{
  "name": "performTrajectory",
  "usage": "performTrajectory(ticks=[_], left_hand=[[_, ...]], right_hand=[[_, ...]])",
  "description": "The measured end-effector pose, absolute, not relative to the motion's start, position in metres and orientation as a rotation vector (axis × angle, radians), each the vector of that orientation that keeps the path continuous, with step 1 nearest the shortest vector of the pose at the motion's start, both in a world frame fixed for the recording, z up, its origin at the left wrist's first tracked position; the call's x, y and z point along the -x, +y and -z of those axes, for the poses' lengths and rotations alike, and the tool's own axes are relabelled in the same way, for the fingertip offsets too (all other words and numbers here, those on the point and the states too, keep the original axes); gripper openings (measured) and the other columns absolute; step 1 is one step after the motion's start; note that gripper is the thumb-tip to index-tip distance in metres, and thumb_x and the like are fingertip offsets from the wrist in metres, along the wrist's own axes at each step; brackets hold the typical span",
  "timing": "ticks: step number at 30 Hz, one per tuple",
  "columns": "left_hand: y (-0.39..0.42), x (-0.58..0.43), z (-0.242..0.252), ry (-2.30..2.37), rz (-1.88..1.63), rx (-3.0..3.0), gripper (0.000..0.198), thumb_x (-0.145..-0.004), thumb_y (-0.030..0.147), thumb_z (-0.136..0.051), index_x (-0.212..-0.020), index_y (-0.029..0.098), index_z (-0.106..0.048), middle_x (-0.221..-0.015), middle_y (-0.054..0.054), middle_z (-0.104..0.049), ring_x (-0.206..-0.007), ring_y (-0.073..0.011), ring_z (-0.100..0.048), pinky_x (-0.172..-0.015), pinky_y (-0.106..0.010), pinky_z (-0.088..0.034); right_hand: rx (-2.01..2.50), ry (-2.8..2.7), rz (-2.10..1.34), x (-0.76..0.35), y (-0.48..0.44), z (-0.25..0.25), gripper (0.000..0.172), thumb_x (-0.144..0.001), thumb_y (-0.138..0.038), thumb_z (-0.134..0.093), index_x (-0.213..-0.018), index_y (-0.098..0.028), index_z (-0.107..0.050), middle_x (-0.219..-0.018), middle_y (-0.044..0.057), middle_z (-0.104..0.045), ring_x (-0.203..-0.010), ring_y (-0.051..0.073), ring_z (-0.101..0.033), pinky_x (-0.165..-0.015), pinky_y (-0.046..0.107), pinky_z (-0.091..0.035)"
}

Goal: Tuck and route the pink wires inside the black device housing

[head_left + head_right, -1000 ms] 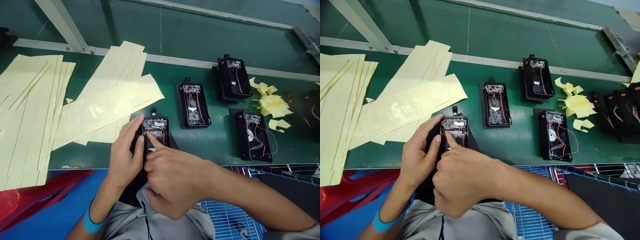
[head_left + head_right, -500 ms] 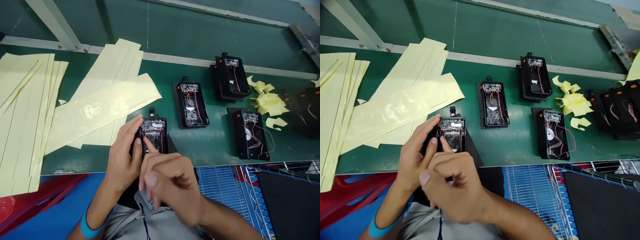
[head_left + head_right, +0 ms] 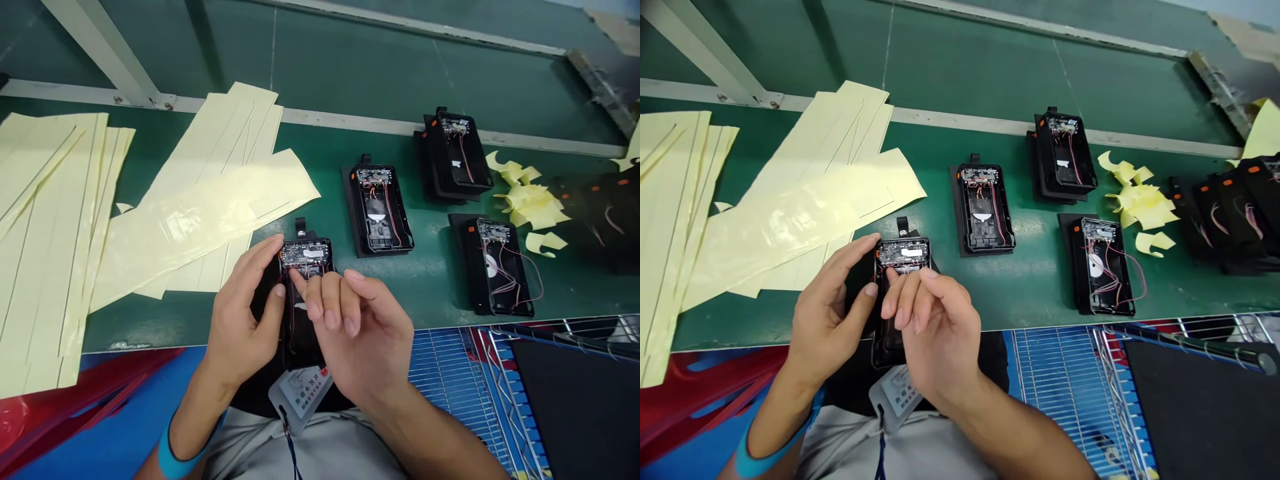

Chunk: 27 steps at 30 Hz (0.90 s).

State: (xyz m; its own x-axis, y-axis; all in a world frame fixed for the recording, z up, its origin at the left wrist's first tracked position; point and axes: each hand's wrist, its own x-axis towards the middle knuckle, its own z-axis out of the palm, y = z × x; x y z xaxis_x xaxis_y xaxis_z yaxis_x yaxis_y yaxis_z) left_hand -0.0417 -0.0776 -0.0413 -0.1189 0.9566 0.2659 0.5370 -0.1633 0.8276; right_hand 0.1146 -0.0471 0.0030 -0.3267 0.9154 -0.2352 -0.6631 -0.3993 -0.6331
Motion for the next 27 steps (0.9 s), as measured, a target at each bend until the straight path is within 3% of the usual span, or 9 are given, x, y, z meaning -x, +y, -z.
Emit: performTrajectory(ticks=[6, 13, 22, 27], left_hand=[[-0.08, 0.046, 0.047, 1.549, -1.191, -1.649, 0.069, -0.1, 0.018, -0.066, -0.166, 0.029, -0.05, -0.169, -0.003, -0.049, -0.162, -0.0232, -0.045, -0.141, -0.044, -0.04], [-0.08, 0.057, 0.038, 1.452, -1.043, -1.631, 0.078, -0.099, 0.02, -0.069, -0.17, 0.035, -0.043, -0.175, -0.001, -0.039, -0.167, -0.0254, -0.036, -0.143, -0.048, -0.035], [-0.076, 0.077, 0.033, 1.351, -0.889, -1.575, 0.08, -0.101, 0.028, -0.073, -0.171, 0.047, -0.039, -0.178, 0.003, -0.033, -0.17, -0.0237, -0.03, -0.14, -0.041, -0.039], [-0.076, 0.077, 0.034, 1.37, -0.895, -1.583, 0.08, -0.101, 0.032, -0.074, -0.171, 0.048, -0.038, -0.177, 0.004, -0.035, -0.17, -0.0225, -0.03, -0.14, -0.038, -0.037]], right_hand=[[0.772, -0.543, -1.887, -0.119, -0.049, -0.006, 0.057, -0.106, -0.033, -0.053, -0.051, -0.019, -0.044, -0.059, 0.0, -0.052, -0.072, 0.014, -0.06, -0.135, 0.049, -0.032], [0.704, -0.656, -1.87, -0.125, -0.041, -0.002, 0.058, -0.1, -0.038, -0.066, -0.054, -0.017, -0.039, -0.059, -0.001, -0.049, -0.07, 0.013, -0.059, -0.127, 0.051, -0.044], [0.687, -0.629, -1.868, -0.125, -0.036, -0.001, 0.055, -0.099, -0.038, -0.063, -0.054, -0.018, -0.038, -0.061, -0.001, -0.048, -0.073, 0.014, -0.058, -0.126, 0.053, -0.046], [0.716, -0.288, -1.841, -0.124, -0.033, -0.003, 0.052, -0.089, -0.034, -0.07, -0.056, -0.018, -0.034, -0.063, -0.002, -0.046, -0.077, 0.016, -0.061, -0.121, 0.062, -0.05]])
